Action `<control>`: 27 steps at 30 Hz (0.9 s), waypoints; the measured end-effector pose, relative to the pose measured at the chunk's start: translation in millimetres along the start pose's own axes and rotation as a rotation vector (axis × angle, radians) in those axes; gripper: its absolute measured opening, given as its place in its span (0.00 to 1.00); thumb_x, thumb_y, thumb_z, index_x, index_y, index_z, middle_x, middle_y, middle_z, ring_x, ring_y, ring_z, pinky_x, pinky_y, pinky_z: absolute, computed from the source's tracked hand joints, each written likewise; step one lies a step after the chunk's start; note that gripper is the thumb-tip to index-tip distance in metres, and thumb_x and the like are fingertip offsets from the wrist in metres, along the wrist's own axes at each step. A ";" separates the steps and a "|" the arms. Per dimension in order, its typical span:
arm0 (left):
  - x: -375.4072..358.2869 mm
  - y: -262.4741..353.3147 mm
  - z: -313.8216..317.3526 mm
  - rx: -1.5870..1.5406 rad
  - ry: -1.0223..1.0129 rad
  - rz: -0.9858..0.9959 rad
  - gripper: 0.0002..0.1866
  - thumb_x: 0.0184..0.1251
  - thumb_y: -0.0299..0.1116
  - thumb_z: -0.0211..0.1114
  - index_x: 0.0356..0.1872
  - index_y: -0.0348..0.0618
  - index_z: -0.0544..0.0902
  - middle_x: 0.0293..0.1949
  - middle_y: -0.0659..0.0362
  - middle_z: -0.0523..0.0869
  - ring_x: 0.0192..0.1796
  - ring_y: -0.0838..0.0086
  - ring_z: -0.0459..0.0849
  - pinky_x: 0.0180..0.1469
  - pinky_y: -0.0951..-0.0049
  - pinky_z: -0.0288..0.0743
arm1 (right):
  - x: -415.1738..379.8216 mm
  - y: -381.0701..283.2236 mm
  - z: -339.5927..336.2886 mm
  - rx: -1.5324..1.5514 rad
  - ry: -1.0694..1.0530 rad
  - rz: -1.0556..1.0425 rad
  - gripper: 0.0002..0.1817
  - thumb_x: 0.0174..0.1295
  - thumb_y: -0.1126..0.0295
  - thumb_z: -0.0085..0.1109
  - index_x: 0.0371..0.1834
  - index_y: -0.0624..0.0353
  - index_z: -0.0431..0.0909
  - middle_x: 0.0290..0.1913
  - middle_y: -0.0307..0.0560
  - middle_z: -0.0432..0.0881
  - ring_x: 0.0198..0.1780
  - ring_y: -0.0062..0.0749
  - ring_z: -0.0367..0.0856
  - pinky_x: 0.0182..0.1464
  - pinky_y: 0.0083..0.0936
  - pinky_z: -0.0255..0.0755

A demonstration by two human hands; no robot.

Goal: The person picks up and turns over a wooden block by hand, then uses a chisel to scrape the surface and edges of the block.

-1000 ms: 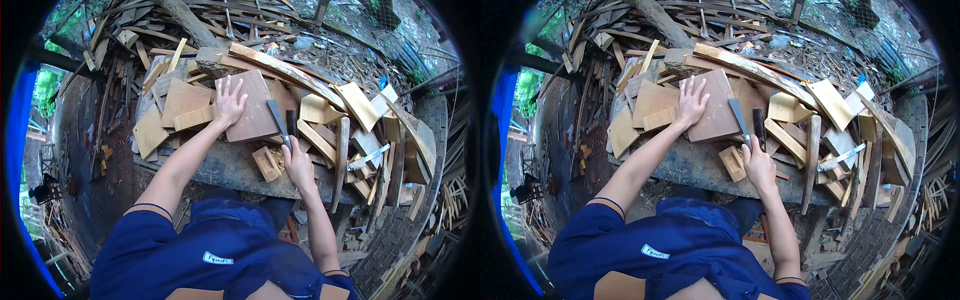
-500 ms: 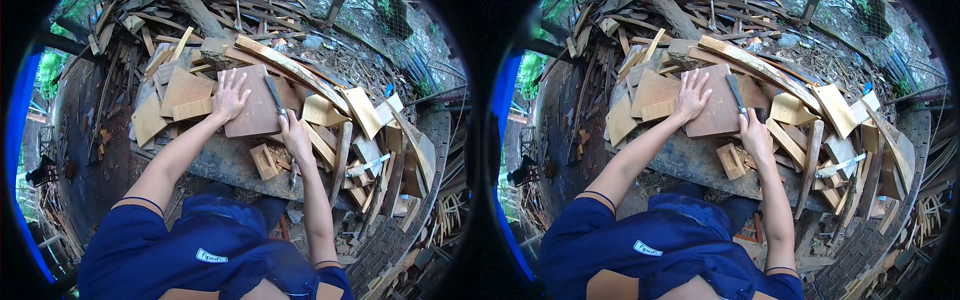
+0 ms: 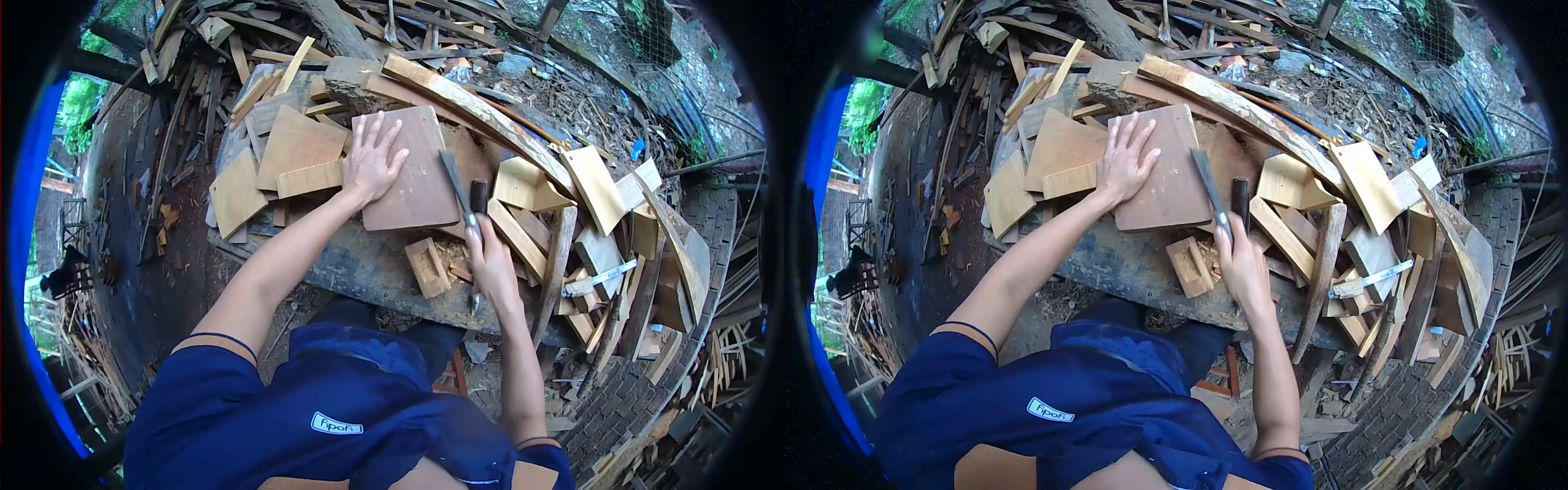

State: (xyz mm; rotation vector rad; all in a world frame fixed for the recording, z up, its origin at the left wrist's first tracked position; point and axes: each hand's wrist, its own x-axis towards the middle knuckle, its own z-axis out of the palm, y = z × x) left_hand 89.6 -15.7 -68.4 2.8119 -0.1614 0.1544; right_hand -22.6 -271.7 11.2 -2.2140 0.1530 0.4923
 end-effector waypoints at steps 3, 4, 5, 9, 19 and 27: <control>-4.5 2.0 -2.2 -0.020 -0.012 -0.014 0.30 0.71 0.53 0.58 0.74 0.64 0.68 0.78 0.57 0.58 0.80 0.49 0.50 0.75 0.51 0.59 | -4.4 -2.7 0.7 -0.013 0.001 0.000 0.22 0.75 0.52 0.44 0.65 0.49 0.70 0.37 0.70 0.83 0.46 0.69 0.82 0.48 0.56 0.72; -1.5 3.1 -3.4 -0.039 -0.006 -0.019 0.30 0.71 0.52 0.58 0.74 0.64 0.68 0.78 0.58 0.58 0.80 0.50 0.50 0.75 0.51 0.60 | 12.0 -12.0 -3.4 0.004 -0.018 -0.004 0.22 0.75 0.52 0.44 0.64 0.50 0.70 0.37 0.70 0.83 0.46 0.69 0.81 0.48 0.55 0.72; -1.7 1.2 -0.9 -0.028 0.008 -0.005 0.30 0.71 0.53 0.58 0.74 0.64 0.68 0.78 0.58 0.58 0.80 0.50 0.49 0.74 0.51 0.61 | 31.0 -0.1 6.6 0.037 0.040 -0.117 0.21 0.75 0.52 0.44 0.63 0.51 0.70 0.38 0.70 0.83 0.46 0.69 0.81 0.48 0.54 0.71; -1.4 -1.4 1.5 0.007 0.012 0.006 0.30 0.72 0.53 0.58 0.74 0.64 0.67 0.79 0.58 0.57 0.80 0.50 0.49 0.74 0.50 0.62 | 17.0 0.2 -3.3 0.073 -0.033 -0.055 0.21 0.75 0.52 0.44 0.63 0.51 0.70 0.37 0.69 0.83 0.47 0.68 0.82 0.48 0.52 0.72; -0.6 -3.5 2.1 0.040 0.026 0.023 0.31 0.71 0.55 0.56 0.74 0.66 0.67 0.78 0.59 0.58 0.80 0.51 0.50 0.72 0.49 0.66 | 25.2 -1.3 0.4 0.171 -0.090 0.083 0.21 0.76 0.53 0.44 0.62 0.55 0.71 0.38 0.67 0.82 0.45 0.62 0.84 0.49 0.46 0.73; -0.2 0.4 -1.0 -0.003 -0.023 -0.017 0.30 0.72 0.54 0.56 0.74 0.67 0.66 0.79 0.60 0.56 0.81 0.50 0.47 0.75 0.49 0.61 | 20.5 32.0 0.9 0.197 -0.070 -0.047 0.23 0.75 0.51 0.46 0.64 0.54 0.71 0.25 0.52 0.77 0.32 0.39 0.82 0.41 0.37 0.74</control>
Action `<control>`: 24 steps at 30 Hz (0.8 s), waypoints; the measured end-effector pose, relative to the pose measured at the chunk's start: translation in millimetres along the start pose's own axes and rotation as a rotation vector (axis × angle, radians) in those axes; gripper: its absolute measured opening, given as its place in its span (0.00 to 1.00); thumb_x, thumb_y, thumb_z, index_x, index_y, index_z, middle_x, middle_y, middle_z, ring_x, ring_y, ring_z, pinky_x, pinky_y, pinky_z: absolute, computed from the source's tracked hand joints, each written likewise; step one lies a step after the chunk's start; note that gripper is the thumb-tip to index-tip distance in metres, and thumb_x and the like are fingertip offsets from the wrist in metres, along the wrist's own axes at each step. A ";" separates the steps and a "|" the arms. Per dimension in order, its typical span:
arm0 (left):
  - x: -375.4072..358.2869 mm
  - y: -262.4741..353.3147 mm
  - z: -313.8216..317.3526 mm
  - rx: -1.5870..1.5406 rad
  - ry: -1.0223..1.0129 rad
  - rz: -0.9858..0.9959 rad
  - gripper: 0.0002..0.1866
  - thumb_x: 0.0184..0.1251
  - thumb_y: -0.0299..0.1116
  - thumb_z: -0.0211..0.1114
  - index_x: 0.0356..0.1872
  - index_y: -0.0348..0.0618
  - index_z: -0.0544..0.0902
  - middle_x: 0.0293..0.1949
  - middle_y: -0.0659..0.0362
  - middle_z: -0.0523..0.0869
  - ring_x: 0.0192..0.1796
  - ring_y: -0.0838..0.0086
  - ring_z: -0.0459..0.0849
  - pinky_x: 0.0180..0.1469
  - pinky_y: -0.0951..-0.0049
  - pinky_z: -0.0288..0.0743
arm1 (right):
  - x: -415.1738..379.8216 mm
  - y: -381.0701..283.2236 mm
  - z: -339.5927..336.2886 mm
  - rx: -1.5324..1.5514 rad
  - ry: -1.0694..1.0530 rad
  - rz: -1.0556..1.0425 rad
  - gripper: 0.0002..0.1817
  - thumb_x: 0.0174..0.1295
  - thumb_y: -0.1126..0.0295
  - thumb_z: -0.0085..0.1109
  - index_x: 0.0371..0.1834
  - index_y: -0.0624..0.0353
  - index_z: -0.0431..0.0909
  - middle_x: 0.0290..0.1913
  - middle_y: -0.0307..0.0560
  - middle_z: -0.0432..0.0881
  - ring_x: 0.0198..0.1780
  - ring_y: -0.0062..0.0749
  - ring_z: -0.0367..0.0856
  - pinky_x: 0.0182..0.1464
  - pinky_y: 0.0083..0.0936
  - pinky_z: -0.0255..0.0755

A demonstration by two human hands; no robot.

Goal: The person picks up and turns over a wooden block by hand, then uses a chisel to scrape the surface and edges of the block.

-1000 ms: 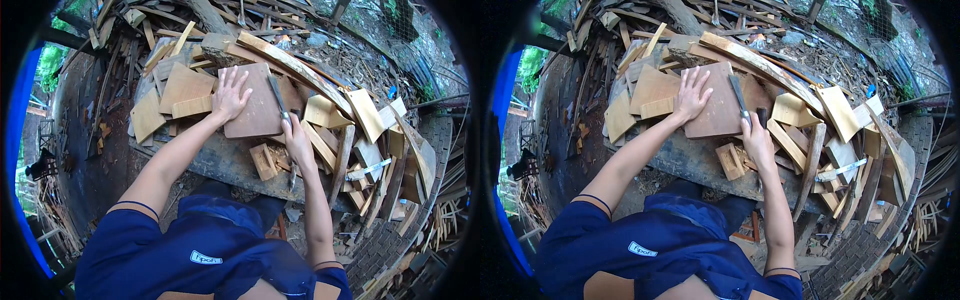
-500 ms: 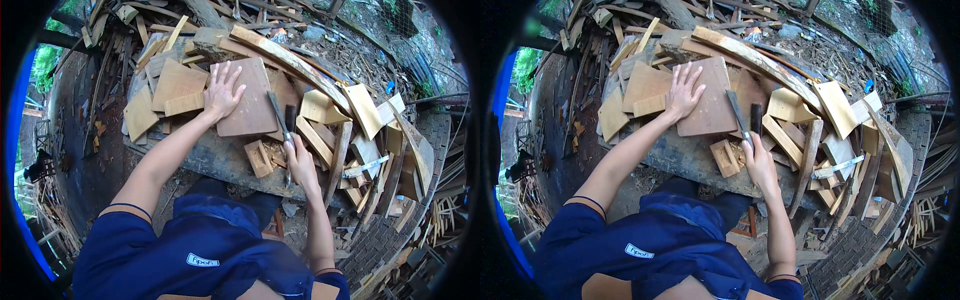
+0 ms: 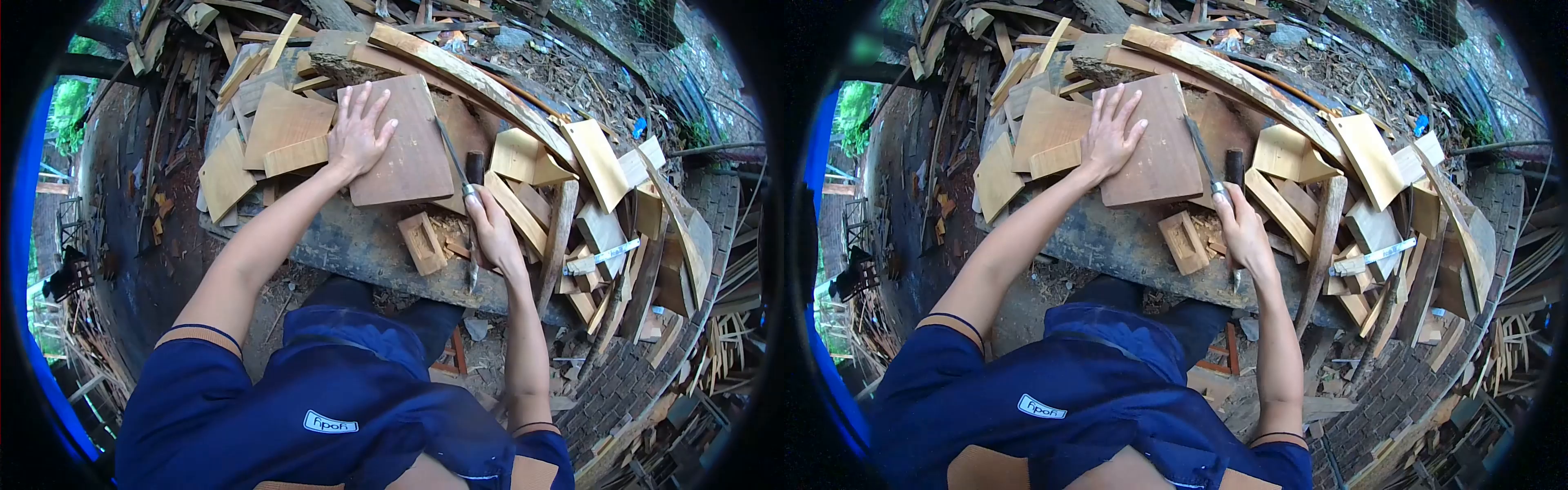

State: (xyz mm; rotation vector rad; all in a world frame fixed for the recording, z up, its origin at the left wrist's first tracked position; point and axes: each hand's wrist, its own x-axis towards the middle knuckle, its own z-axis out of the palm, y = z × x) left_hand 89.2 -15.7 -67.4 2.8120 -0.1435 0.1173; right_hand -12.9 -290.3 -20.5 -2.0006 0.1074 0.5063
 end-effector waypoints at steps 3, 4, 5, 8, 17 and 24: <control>-0.6 -5.7 5.8 0.019 0.020 0.030 0.30 0.72 0.54 0.56 0.74 0.66 0.66 0.79 0.59 0.57 0.80 0.50 0.48 0.75 0.49 0.60 | -15.4 -7.0 9.3 0.057 0.016 0.025 0.23 0.75 0.52 0.46 0.63 0.55 0.71 0.27 0.53 0.78 0.34 0.41 0.83 0.43 0.38 0.74; -0.7 -7.8 8.6 0.061 0.051 0.057 0.31 0.72 0.55 0.56 0.74 0.66 0.67 0.79 0.59 0.57 0.80 0.50 0.48 0.73 0.49 0.63 | -23.0 -3.8 10.5 0.056 0.045 0.006 0.22 0.75 0.53 0.45 0.63 0.55 0.71 0.30 0.56 0.80 0.38 0.44 0.84 0.47 0.41 0.74; 1.4 -9.9 12.1 0.100 0.087 0.078 0.31 0.72 0.56 0.56 0.74 0.65 0.67 0.78 0.59 0.58 0.80 0.50 0.49 0.72 0.50 0.66 | -18.8 -3.5 7.5 0.056 0.047 -0.002 0.22 0.75 0.53 0.45 0.63 0.55 0.71 0.30 0.56 0.80 0.38 0.44 0.84 0.47 0.41 0.74; -0.3 -2.7 2.2 0.003 0.019 0.038 0.30 0.73 0.55 0.55 0.74 0.64 0.66 0.78 0.58 0.57 0.80 0.49 0.48 0.76 0.50 0.57 | -1.7 -5.9 3.7 -0.007 -0.008 0.038 0.22 0.75 0.52 0.43 0.61 0.56 0.71 0.34 0.63 0.81 0.41 0.54 0.84 0.48 0.42 0.73; -0.5 -5.6 5.8 0.017 0.029 0.057 0.30 0.73 0.54 0.56 0.74 0.63 0.67 0.78 0.57 0.58 0.80 0.48 0.50 0.77 0.50 0.54 | -4.0 -24.0 6.1 -0.039 0.029 0.012 0.21 0.75 0.52 0.44 0.61 0.54 0.70 0.42 0.71 0.83 0.51 0.69 0.80 0.52 0.50 0.73; 1.7 -8.6 8.8 0.052 0.047 0.063 0.31 0.73 0.54 0.55 0.75 0.63 0.66 0.78 0.57 0.59 0.80 0.47 0.50 0.77 0.50 0.56 | -16.7 -24.8 11.3 -0.075 0.091 -0.023 0.21 0.74 0.50 0.43 0.59 0.52 0.72 0.44 0.71 0.83 0.51 0.70 0.79 0.53 0.54 0.72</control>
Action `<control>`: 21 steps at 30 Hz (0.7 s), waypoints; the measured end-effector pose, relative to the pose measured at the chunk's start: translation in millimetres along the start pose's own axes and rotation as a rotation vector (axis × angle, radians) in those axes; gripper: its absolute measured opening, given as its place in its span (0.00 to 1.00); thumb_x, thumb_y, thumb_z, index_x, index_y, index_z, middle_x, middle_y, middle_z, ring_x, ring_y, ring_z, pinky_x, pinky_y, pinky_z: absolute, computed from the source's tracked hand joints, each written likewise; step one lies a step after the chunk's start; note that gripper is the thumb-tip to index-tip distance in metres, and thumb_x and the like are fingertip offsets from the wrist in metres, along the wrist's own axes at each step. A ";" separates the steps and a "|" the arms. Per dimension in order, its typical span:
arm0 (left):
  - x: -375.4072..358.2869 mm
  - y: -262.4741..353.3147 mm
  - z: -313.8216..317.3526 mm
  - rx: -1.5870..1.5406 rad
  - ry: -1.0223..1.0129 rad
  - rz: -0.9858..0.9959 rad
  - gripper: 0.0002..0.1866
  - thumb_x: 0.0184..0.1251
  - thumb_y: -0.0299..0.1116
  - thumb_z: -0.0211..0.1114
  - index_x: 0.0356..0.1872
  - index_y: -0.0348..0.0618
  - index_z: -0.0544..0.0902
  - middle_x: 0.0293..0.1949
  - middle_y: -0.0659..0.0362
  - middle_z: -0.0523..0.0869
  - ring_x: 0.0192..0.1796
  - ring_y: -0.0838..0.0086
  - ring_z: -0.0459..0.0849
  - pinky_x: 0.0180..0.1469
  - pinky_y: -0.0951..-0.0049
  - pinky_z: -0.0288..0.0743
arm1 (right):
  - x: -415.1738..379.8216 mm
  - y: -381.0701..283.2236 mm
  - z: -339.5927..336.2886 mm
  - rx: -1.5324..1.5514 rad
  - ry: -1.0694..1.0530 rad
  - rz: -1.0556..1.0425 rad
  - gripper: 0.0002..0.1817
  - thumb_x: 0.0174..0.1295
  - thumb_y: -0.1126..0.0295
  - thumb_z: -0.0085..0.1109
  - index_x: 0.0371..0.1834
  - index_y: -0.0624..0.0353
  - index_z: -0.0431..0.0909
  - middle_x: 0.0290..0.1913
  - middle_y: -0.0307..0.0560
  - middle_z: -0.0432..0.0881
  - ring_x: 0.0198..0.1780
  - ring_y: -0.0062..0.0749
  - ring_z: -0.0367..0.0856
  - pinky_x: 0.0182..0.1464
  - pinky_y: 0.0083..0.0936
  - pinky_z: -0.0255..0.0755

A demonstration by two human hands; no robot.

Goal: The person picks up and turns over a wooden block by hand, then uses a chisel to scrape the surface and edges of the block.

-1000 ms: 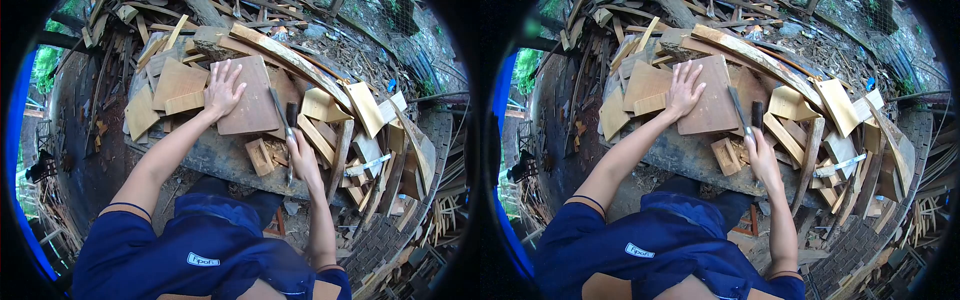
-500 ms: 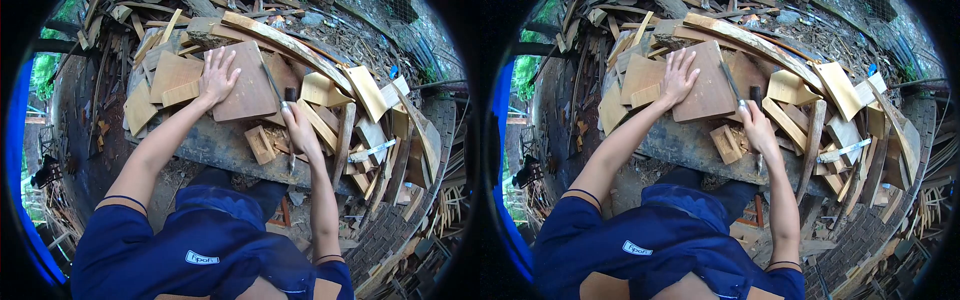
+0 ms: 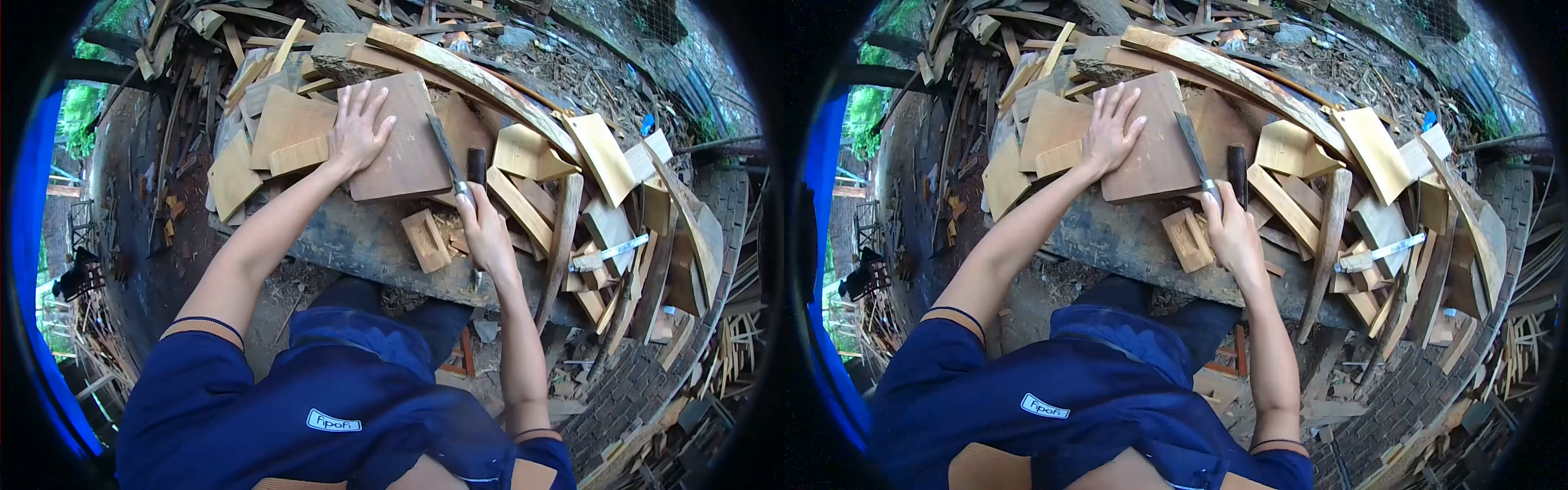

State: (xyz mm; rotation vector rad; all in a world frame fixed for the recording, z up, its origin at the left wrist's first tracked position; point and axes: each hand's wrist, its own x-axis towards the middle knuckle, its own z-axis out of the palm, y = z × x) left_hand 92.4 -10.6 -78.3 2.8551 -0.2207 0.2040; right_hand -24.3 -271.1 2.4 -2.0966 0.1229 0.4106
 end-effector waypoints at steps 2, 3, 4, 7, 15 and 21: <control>1.2 2.2 -4.1 -0.026 -0.005 -0.008 0.31 0.73 0.55 0.55 0.74 0.62 0.67 0.78 0.57 0.59 0.80 0.47 0.49 0.76 0.50 0.57 | 23.4 -0.6 0.5 -0.046 -0.023 0.008 0.22 0.74 0.50 0.43 0.59 0.52 0.71 0.44 0.71 0.83 0.51 0.70 0.79 0.53 0.54 0.72; -1.0 3.1 -3.8 -0.051 -0.006 -0.005 0.31 0.72 0.55 0.55 0.73 0.62 0.68 0.78 0.56 0.59 0.80 0.46 0.49 0.76 0.50 0.58 | 34.6 -3.1 0.8 -0.088 -0.036 0.012 0.22 0.74 0.50 0.43 0.59 0.52 0.71 0.45 0.71 0.82 0.52 0.70 0.79 0.53 0.55 0.72; -0.9 1.6 -1.9 -0.035 -0.006 -0.002 0.31 0.72 0.56 0.55 0.74 0.62 0.68 0.78 0.57 0.59 0.80 0.47 0.49 0.76 0.50 0.58 | 44.2 -3.8 -0.8 -0.092 -0.039 0.012 0.22 0.74 0.49 0.43 0.59 0.51 0.71 0.45 0.72 0.82 0.52 0.71 0.79 0.53 0.56 0.72; 0.2 -6.0 9.6 0.012 0.095 0.064 0.31 0.72 0.56 0.55 0.74 0.62 0.67 0.78 0.57 0.58 0.80 0.48 0.48 0.75 0.49 0.60 | 34.1 3.9 5.3 -0.079 0.010 -0.046 0.22 0.74 0.49 0.43 0.59 0.50 0.71 0.46 0.72 0.82 0.52 0.71 0.79 0.53 0.57 0.72; -0.5 2.2 -1.9 -0.047 -0.001 -0.007 0.32 0.72 0.56 0.55 0.74 0.63 0.66 0.79 0.58 0.57 0.81 0.49 0.47 0.77 0.49 0.57 | 91.1 -38.4 -2.3 -0.018 -0.154 0.210 0.24 0.74 0.48 0.40 0.62 0.51 0.70 0.46 0.71 0.83 0.53 0.69 0.80 0.55 0.56 0.73; -1.8 4.0 -3.3 -0.052 0.008 -0.011 0.31 0.72 0.54 0.57 0.74 0.62 0.66 0.78 0.57 0.59 0.80 0.47 0.50 0.77 0.50 0.55 | 39.3 6.0 -5.7 -0.126 -0.054 -0.034 0.23 0.74 0.50 0.41 0.62 0.51 0.71 0.45 0.69 0.84 0.52 0.67 0.81 0.55 0.53 0.72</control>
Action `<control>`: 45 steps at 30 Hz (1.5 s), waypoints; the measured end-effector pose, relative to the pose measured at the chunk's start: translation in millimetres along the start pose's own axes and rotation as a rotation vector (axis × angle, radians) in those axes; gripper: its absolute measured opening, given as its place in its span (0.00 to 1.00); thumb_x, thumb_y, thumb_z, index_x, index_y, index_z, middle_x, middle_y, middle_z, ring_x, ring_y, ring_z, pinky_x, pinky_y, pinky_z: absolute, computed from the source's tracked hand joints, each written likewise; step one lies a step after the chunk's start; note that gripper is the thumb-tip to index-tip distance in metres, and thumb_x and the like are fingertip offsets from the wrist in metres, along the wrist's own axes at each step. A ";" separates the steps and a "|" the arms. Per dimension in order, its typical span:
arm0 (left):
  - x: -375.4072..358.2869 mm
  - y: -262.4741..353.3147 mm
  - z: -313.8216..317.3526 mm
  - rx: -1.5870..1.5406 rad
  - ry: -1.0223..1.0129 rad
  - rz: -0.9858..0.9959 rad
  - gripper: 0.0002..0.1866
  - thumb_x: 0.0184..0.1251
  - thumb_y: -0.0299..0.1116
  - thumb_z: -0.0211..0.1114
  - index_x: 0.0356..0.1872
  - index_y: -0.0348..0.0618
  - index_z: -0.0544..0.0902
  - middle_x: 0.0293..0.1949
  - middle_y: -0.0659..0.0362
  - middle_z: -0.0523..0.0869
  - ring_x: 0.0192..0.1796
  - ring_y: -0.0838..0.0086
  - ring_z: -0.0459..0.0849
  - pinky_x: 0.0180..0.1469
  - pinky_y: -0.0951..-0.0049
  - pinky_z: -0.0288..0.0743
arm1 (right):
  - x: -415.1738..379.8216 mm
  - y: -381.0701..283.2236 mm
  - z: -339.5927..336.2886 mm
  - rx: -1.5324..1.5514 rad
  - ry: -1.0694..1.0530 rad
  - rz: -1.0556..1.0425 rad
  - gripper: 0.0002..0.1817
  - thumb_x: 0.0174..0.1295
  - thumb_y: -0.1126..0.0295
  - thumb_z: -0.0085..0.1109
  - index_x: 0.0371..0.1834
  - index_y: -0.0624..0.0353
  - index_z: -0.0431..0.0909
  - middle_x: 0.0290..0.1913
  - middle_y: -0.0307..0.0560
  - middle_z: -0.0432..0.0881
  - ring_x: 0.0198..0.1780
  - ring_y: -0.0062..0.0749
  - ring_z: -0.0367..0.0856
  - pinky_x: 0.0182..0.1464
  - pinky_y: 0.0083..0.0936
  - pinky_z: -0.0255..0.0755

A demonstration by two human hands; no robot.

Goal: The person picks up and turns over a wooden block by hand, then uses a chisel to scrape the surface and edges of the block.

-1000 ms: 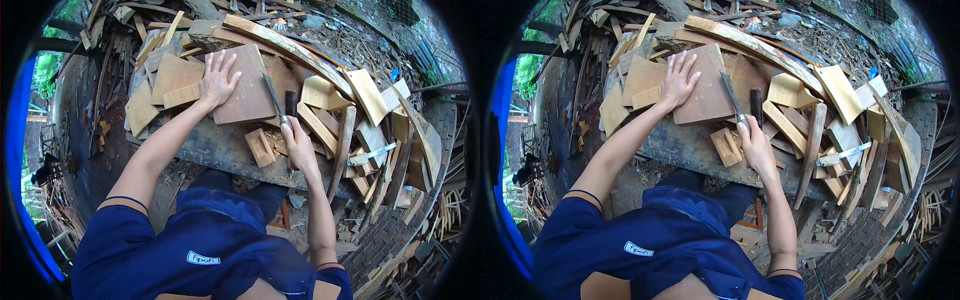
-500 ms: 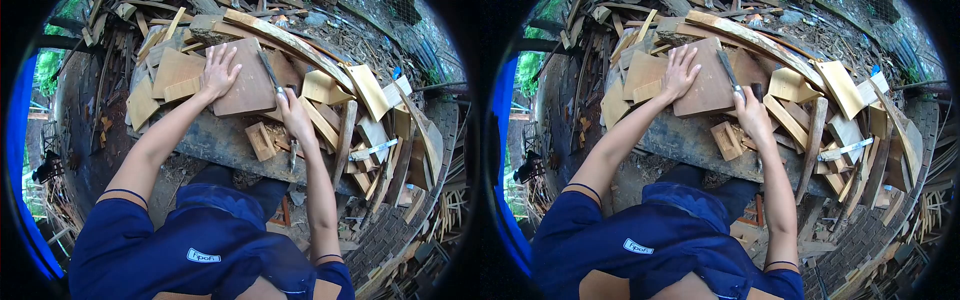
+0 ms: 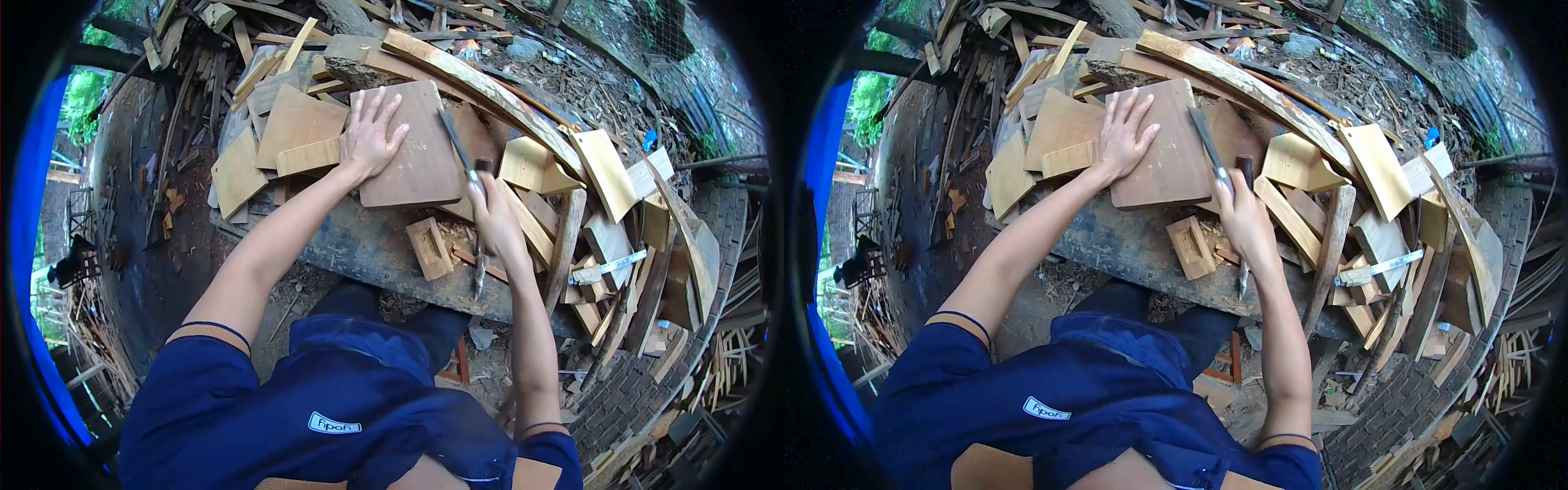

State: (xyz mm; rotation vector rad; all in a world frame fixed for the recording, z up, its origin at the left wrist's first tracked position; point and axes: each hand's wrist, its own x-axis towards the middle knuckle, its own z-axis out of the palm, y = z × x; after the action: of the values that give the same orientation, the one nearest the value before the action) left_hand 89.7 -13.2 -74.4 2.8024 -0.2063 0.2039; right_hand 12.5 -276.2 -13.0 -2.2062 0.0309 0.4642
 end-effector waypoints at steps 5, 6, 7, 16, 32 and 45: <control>0.4 1.3 -0.9 0.015 -0.008 -0.021 0.32 0.71 0.57 0.55 0.73 0.63 0.68 0.79 0.59 0.58 0.81 0.50 0.48 0.73 0.47 0.63 | 50.8 -12.3 8.7 -0.006 0.034 -0.021 0.22 0.74 0.49 0.42 0.57 0.53 0.72 0.40 0.70 0.84 0.47 0.68 0.82 0.52 0.56 0.73; 0.7 -1.7 -0.2 0.023 -0.005 -0.021 0.32 0.71 0.57 0.55 0.73 0.63 0.68 0.79 0.59 0.58 0.81 0.50 0.48 0.73 0.47 0.63 | 61.0 -23.0 7.5 0.011 0.012 0.027 0.21 0.74 0.50 0.42 0.56 0.53 0.72 0.39 0.70 0.84 0.46 0.68 0.82 0.51 0.57 0.74; 1.0 -2.1 -0.2 0.029 -0.002 -0.020 0.31 0.71 0.58 0.55 0.73 0.64 0.68 0.79 0.59 0.58 0.81 0.50 0.48 0.73 0.47 0.63 | 57.1 -31.8 5.3 0.016 0.015 0.026 0.21 0.74 0.50 0.42 0.56 0.53 0.72 0.39 0.70 0.84 0.46 0.68 0.82 0.51 0.57 0.74; 0.2 -0.5 -0.2 -0.042 -0.038 -0.052 0.28 0.75 0.53 0.52 0.74 0.64 0.66 0.78 0.58 0.58 0.80 0.49 0.49 0.76 0.48 0.57 | -66.7 -6.2 10.4 -0.547 0.193 -0.063 0.20 0.73 0.50 0.47 0.63 0.44 0.70 0.24 0.59 0.84 0.29 0.60 0.85 0.27 0.53 0.78; 3.8 -3.1 4.6 -0.113 0.033 -0.063 0.24 0.77 0.45 0.48 0.72 0.61 0.70 0.78 0.60 0.61 0.80 0.51 0.51 0.78 0.54 0.53 | -52.3 -14.6 25.5 -0.744 0.245 -0.079 0.19 0.72 0.51 0.51 0.60 0.45 0.69 0.21 0.57 0.83 0.24 0.53 0.86 0.21 0.47 0.77; 0.4 -0.3 5.1 -0.125 0.038 -0.092 0.24 0.77 0.45 0.49 0.72 0.62 0.71 0.78 0.63 0.62 0.80 0.54 0.52 0.77 0.55 0.57 | -61.2 -20.5 22.6 -0.623 0.177 0.036 0.23 0.73 0.50 0.46 0.66 0.44 0.66 0.27 0.64 0.84 0.32 0.62 0.86 0.30 0.54 0.79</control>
State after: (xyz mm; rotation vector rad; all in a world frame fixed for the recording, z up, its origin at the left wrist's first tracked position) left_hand 90.7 -14.7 -79.2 2.6741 -0.0781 0.2147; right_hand -48.0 -254.4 10.5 -2.8589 0.0223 0.3212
